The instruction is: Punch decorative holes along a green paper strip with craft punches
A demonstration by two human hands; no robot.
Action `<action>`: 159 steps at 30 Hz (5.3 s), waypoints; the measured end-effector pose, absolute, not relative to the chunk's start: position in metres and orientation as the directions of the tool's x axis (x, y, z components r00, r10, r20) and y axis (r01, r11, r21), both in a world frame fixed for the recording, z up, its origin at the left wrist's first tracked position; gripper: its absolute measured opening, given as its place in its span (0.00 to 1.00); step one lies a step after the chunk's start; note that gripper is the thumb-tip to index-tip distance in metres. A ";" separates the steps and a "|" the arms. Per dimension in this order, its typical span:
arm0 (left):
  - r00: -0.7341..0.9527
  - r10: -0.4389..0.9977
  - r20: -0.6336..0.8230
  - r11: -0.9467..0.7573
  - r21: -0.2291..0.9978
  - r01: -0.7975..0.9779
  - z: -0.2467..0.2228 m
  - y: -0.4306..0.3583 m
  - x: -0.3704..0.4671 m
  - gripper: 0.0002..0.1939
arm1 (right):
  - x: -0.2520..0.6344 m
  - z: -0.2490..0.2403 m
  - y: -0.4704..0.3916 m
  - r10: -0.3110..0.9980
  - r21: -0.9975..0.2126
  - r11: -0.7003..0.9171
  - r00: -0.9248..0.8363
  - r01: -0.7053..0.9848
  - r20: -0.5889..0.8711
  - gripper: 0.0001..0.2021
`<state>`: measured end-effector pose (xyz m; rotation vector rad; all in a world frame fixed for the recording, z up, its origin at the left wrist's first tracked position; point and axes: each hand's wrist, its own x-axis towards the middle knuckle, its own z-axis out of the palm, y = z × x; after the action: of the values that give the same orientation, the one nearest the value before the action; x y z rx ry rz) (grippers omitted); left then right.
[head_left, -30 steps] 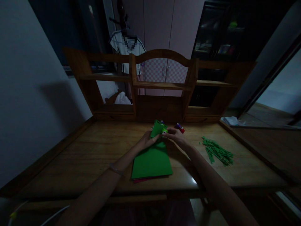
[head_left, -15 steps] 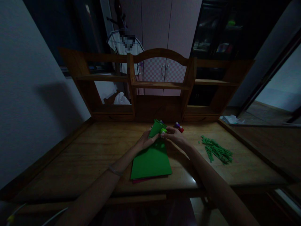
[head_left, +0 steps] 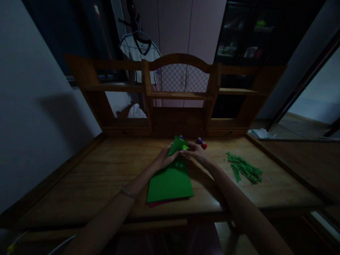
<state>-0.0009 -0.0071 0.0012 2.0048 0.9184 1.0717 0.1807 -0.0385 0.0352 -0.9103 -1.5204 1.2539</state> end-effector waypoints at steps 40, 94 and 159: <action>0.507 0.775 0.377 -0.558 0.785 0.269 0.022 -0.019 -0.008 0.18 | 0.183 0.034 -0.040 0.958 -0.987 0.153 -0.254 0.047 0.136 0.19; 0.232 0.864 0.447 -0.498 0.825 0.267 0.015 -0.007 -0.005 0.17 | 0.185 0.033 -0.037 0.956 -0.981 0.180 -0.245 0.068 0.159 0.17; 0.389 0.839 0.380 -0.516 0.782 0.349 0.008 -0.003 -0.009 0.23 | 0.167 0.034 -0.045 0.962 -0.980 0.193 -0.188 -0.051 0.199 0.20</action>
<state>-0.0087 -0.0030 0.0079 2.0476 1.0148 1.0516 0.1666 -0.0447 0.0341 -0.9395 -1.4116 1.2122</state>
